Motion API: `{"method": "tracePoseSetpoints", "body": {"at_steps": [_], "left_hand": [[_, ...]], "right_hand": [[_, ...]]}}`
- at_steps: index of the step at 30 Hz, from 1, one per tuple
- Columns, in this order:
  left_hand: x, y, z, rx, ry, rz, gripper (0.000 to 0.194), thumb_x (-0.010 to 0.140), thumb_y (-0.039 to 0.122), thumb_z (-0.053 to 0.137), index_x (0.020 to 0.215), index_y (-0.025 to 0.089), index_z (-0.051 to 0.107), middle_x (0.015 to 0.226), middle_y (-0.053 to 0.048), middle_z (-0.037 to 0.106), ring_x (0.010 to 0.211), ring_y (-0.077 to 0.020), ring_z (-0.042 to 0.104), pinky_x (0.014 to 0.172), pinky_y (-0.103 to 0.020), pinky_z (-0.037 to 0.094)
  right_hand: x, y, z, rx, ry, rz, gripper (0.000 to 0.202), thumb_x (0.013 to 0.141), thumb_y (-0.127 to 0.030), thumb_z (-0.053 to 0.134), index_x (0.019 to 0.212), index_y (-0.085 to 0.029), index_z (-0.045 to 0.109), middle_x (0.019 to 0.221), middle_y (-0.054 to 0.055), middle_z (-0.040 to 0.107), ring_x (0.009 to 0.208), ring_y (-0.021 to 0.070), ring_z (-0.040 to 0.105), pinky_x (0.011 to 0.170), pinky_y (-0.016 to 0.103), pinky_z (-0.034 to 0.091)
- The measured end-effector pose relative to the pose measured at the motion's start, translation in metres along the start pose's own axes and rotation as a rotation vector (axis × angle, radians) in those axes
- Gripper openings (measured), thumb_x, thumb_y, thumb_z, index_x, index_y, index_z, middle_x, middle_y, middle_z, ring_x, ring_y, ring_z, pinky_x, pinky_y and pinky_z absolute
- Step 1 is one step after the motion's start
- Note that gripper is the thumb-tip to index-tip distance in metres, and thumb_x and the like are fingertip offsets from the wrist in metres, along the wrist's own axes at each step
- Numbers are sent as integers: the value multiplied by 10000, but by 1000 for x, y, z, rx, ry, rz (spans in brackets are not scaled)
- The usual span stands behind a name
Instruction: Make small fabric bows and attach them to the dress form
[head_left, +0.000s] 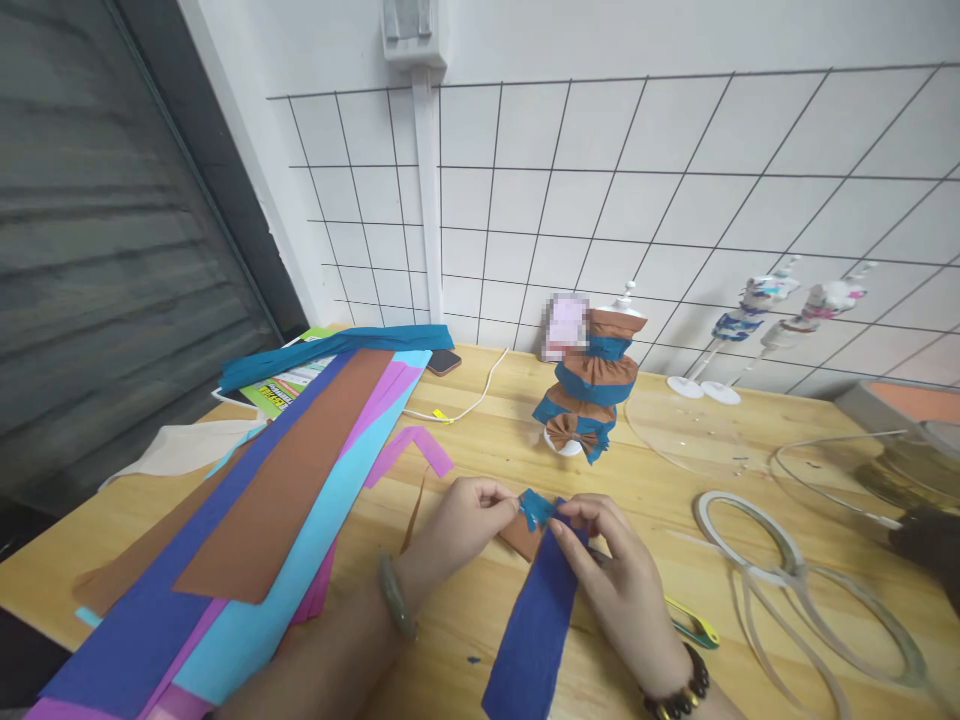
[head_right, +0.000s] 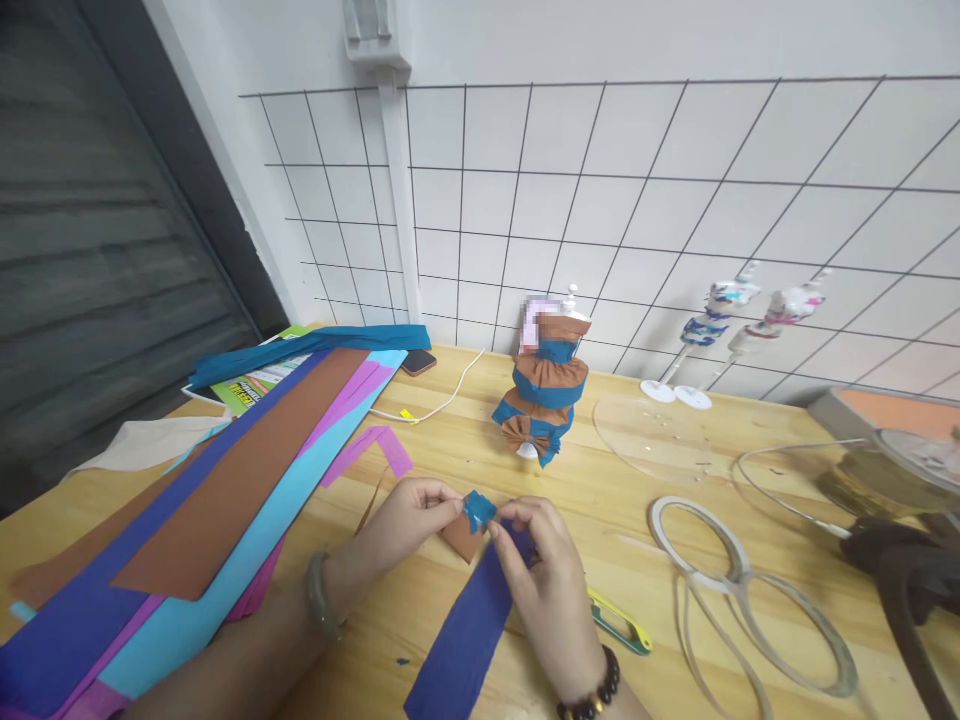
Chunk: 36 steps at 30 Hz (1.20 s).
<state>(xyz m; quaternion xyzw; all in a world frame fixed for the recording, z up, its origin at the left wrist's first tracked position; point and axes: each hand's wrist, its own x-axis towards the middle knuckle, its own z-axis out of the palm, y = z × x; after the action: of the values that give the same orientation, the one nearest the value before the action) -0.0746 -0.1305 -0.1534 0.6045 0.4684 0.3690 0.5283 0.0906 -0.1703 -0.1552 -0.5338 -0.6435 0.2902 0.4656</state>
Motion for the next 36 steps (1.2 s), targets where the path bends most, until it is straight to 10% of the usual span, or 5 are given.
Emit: {"method": "tracePoseSetpoints", "body": {"at_steps": [19,36], "left_hand": [[-18,20,11,427,-24,371,224,765,143,442,735,173,662,713,-47,605,683,-143,527,648,-241,389],[-7,9,10,-40,-79,57,278,758,334,472,573,131,514,539,38,353,548,-85,322,511,-212,256]], "right_hand": [[-2,-8,5,-331,-125,-132,98,819,-215,465,764,-221,546,733,58,612,679,214,581,638,323,437],[-1,-4,4,-163,-75,36,200,820,-308,452,710,-184,564,649,27,580,604,175,532,570,268,416]]}}
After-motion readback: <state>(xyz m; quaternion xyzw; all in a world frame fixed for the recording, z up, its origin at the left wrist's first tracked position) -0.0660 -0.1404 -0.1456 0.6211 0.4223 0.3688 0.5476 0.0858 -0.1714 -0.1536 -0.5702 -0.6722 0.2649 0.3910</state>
